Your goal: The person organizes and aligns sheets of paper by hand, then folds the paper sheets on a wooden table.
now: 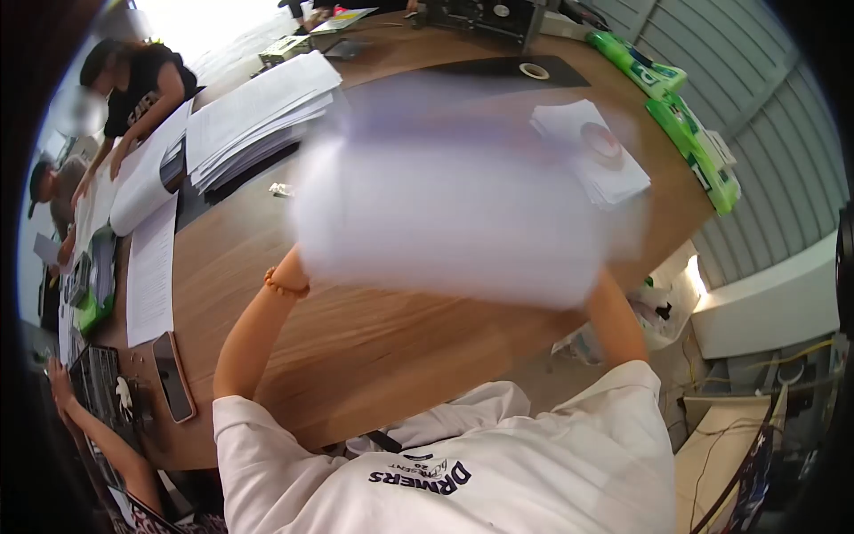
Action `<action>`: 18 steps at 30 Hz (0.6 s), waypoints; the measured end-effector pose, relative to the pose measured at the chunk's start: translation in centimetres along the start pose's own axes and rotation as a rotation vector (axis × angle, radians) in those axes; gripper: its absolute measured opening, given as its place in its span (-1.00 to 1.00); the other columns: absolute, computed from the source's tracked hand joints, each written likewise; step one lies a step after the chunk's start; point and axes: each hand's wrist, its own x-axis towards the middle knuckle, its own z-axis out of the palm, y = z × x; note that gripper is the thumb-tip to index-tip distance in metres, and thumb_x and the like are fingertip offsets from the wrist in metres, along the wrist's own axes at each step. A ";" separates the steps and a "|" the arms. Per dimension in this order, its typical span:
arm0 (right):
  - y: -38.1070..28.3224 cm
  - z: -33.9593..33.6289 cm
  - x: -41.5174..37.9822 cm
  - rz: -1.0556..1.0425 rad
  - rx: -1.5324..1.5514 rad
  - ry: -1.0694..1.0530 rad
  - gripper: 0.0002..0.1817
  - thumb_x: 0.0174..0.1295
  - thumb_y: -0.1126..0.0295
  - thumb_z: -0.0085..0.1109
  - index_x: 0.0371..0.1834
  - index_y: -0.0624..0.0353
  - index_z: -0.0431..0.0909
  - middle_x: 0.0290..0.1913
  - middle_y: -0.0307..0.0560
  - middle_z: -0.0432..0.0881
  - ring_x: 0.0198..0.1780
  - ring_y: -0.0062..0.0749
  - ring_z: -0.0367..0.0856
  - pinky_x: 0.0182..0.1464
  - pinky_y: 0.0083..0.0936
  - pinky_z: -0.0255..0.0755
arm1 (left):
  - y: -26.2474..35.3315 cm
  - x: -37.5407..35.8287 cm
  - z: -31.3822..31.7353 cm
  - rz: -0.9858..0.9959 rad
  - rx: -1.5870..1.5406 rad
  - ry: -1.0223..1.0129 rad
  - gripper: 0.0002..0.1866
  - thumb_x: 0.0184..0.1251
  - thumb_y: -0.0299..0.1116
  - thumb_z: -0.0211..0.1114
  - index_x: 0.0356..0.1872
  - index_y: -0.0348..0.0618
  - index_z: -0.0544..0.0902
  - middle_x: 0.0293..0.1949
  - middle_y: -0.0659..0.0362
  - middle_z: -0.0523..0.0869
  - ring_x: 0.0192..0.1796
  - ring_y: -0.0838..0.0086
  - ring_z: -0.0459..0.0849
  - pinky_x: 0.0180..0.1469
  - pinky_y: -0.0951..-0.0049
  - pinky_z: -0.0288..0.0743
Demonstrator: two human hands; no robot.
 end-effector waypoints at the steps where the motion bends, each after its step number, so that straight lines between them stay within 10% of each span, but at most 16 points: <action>1: 0.0 0.6 -0.5 0.272 0.182 0.074 -0.75 0.03 0.43 0.28 -0.19 0.21 0.62 -0.22 -0.11 0.65 -0.14 -0.41 0.58 -0.14 -0.54 0.48 | -0.5 -0.3 0.3 -0.321 -0.229 0.051 -0.71 0.20 -0.39 0.22 -0.08 -0.32 0.55 -0.22 0.06 0.66 -0.23 0.47 0.65 -0.18 0.47 0.56; 4: -0.2 2.3 -0.1 0.637 0.396 0.034 -0.75 0.08 0.41 0.27 -0.21 0.32 0.59 -0.31 -0.16 0.64 -0.36 -0.61 0.57 -0.33 -0.65 0.47 | -1.1 -1.9 -0.2 -0.172 -0.097 -0.079 -0.65 0.24 -0.32 0.22 -0.05 -0.39 0.51 -0.18 0.13 0.63 -0.15 0.58 0.60 -0.19 0.48 0.54; 18: -0.4 8.9 0.5 0.750 0.480 -0.134 -0.73 0.11 0.40 0.25 -0.15 0.30 0.56 -0.30 -0.15 0.64 -0.34 -0.63 0.57 -0.34 -0.67 0.47 | -3.9 -6.8 -4.7 -0.174 -0.630 0.179 -0.41 0.29 -0.03 0.11 0.23 -0.13 0.21 0.17 0.12 0.37 0.19 0.39 0.38 0.15 0.26 0.37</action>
